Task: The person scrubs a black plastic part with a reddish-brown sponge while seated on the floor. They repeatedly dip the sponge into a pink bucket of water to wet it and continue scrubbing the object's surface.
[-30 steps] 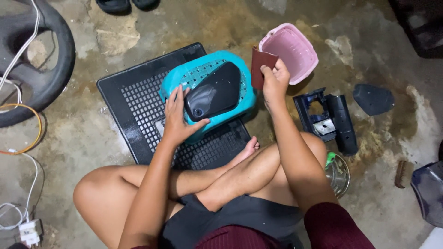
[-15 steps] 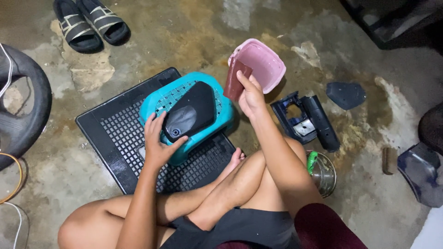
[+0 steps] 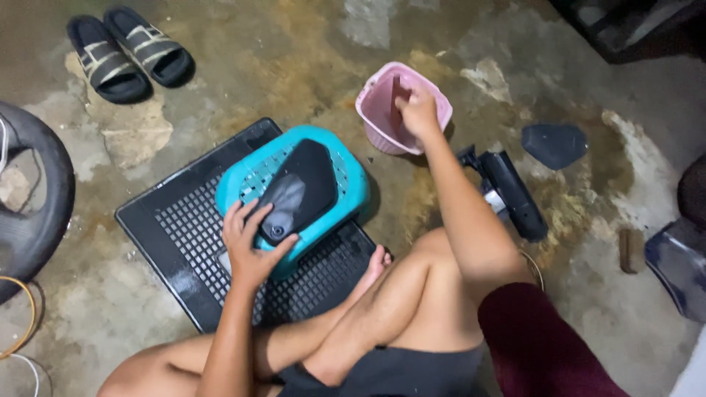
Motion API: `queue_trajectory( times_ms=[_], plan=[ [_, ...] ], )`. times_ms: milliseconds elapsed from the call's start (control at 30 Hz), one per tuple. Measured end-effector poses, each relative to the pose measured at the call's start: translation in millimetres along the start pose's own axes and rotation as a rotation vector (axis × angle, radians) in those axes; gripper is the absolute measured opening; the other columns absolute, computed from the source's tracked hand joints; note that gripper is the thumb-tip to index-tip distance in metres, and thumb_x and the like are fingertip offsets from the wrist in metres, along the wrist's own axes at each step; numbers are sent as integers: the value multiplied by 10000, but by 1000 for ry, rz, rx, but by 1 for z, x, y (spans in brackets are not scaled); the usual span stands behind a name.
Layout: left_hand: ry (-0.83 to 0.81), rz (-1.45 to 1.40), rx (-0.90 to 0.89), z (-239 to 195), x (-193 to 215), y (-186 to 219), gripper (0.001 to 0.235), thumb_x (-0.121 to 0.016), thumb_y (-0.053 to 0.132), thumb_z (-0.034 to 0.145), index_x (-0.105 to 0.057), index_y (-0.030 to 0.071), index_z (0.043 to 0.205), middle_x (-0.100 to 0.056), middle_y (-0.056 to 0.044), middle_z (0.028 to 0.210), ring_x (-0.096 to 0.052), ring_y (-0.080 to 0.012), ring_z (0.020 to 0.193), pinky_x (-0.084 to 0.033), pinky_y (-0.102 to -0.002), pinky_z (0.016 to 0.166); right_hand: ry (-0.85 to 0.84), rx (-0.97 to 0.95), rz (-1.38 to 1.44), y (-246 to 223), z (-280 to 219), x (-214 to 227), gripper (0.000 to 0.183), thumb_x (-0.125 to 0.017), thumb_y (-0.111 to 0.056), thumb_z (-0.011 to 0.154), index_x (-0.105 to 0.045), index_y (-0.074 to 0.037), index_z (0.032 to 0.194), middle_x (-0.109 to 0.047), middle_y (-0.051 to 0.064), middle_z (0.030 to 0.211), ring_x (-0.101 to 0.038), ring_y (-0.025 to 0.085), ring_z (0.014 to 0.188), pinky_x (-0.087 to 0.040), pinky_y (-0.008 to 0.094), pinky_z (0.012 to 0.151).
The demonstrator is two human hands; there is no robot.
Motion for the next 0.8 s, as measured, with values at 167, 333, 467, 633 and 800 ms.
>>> queue_trajectory(
  times_ms=[167,333,467,633,800],
  plan=[
    [-7,-17,70,-1,0,2,709,-965,403,631,-710,254,1275,-590,-37,1408,-404,-346,1450,-213,-557,1222,-158,-27,-141,40,-17,-32,278,-739,-129,905,-696,-133,1180,-720,141,1168,-658,347,1173,-532,469,1022],
    [-23,-38,91,3,-1,2,681,-952,382,668,-703,242,1286,-571,-41,1440,-375,-335,1471,-170,-571,1233,-330,34,-527,17,-26,-32,228,-694,-107,900,-762,-255,1059,-760,59,1119,-690,308,1144,-564,444,998],
    [-40,-40,101,5,-1,2,674,-940,373,690,-694,227,1300,-561,-57,1446,-368,-351,1472,-156,-591,1229,-303,-24,-708,53,-13,-20,257,-723,-150,871,-796,-287,1076,-767,68,1083,-663,339,1177,-459,488,1066],
    [-70,-41,95,2,-2,2,668,-930,404,710,-687,239,1309,-542,-45,1458,-336,-347,1485,-144,-598,1223,-277,-59,-879,16,-27,14,323,-607,-92,907,-787,-127,1172,-717,206,1200,-630,409,1233,-463,591,1053],
    [-61,-35,93,4,0,5,655,-929,383,725,-685,232,1314,-543,-54,1455,-330,-361,1484,-145,-622,1211,-171,118,-1092,-12,-24,22,343,-611,-80,934,-785,-267,1163,-682,-60,1407,-363,245,1525,80,705,1196]
  ],
)
Point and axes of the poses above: each hand's wrist, its own z-axis towards the middle knuckle, its own x-axis out of the back of the hand, y = z × x, the point moved 6 cm from there along z, towards the middle knuckle
